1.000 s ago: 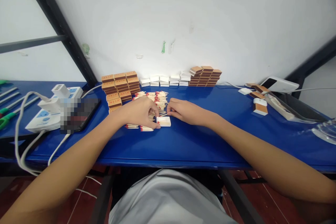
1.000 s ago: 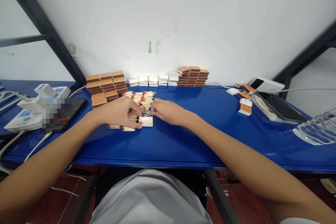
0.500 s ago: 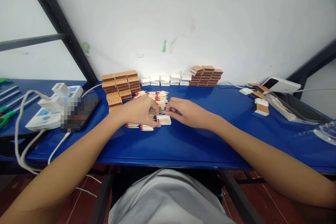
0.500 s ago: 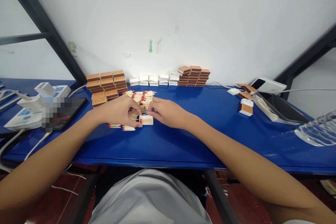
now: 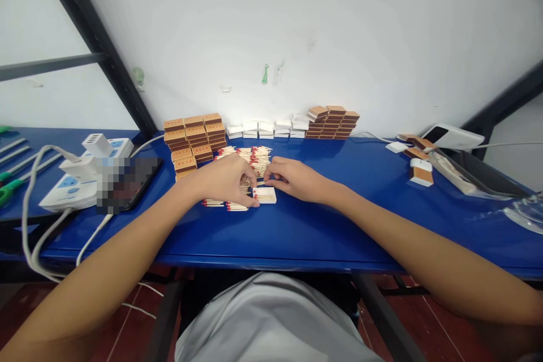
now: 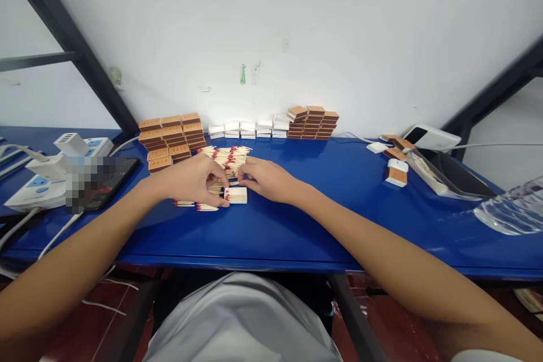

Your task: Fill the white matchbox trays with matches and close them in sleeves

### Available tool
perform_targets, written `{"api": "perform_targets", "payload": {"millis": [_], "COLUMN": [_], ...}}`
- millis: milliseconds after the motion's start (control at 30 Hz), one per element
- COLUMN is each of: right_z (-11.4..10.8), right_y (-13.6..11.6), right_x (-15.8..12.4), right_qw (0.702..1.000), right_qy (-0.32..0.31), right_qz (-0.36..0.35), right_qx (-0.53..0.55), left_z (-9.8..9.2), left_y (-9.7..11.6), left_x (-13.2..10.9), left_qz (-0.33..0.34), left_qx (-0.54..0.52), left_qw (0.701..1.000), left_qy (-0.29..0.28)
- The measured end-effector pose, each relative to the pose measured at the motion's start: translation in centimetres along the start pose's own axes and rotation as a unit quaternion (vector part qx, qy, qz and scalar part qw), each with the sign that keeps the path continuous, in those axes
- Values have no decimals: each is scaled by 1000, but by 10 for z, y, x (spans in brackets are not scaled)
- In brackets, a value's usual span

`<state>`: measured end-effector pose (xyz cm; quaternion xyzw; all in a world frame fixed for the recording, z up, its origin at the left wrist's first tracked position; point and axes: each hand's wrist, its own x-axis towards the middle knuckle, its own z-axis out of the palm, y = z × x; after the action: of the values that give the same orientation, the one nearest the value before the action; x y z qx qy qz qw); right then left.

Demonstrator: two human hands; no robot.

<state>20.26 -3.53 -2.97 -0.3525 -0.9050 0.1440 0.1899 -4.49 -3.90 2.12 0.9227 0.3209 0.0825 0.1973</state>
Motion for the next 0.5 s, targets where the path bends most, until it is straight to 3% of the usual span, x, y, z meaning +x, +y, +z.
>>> {"api": "perform_targets", "payload": {"millis": [333, 500], "right_z": [-5, -22], "right_y": [-2, -5], "right_x": [0, -10], "right_qw": [998, 998], "right_qy": [-31, -1], "right_qz": [35, 32], "right_qx": [-45, -50], "left_z": [-2, 0], "left_y": [2, -1], "left_x": [0, 2], "left_qz": [-11, -19], "left_qx": [22, 44], "left_qw": [1000, 999], "left_qy": [0, 10]}}
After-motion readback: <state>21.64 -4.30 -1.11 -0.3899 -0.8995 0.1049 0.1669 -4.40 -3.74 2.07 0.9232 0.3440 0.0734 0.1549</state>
